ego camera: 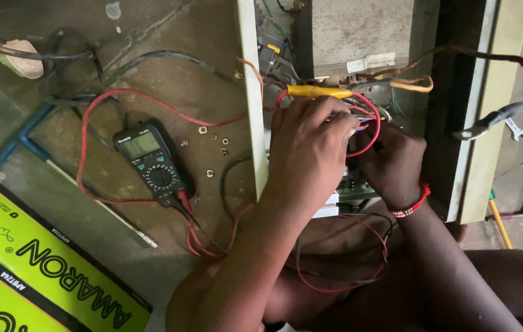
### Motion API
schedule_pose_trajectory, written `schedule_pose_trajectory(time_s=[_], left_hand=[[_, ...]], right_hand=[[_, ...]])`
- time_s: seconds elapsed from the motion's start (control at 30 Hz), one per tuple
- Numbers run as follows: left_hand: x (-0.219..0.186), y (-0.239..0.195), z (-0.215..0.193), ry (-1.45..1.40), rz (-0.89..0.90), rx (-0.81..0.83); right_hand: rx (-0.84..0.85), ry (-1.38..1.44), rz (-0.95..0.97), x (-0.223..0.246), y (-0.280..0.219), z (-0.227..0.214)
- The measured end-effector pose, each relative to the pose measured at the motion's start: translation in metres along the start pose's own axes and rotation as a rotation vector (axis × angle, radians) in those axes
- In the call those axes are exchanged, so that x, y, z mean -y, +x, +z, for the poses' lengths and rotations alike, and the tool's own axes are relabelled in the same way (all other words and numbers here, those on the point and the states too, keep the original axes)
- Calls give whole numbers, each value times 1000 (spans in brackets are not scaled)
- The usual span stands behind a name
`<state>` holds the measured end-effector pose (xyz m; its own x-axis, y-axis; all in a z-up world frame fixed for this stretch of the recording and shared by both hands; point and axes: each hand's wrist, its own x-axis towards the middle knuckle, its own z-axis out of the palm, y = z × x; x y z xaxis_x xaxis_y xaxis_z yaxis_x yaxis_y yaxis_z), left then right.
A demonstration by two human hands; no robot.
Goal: The person sits on the floor and works on an open electronic device, using a multimeter to test connections on a circuit board. They manipulate various wires and components within the device's casing.
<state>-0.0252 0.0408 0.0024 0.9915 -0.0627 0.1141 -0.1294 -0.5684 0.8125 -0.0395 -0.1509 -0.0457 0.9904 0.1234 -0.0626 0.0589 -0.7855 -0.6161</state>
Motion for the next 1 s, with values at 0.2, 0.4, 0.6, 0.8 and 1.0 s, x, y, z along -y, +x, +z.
schedule_pose_trajectory(time_s=[0.2,0.4,0.6,0.8,1.0], left_hand=[[-1,0,1,36,23,-8],[-6,0,2,101,33,-30],[-8,0,1,69,35,-7],[-9,1,-1,108,65,-17],[-4,1,0,71,16,19]], right_hand=[[-13,9,-48,-5,-3,3],[-23,-30,-26,-12,-4,9],[-6,-46,-31,-13,-3,8],[-29,1,28,-11,-2,8],[47,125,48,-12,2,4]])
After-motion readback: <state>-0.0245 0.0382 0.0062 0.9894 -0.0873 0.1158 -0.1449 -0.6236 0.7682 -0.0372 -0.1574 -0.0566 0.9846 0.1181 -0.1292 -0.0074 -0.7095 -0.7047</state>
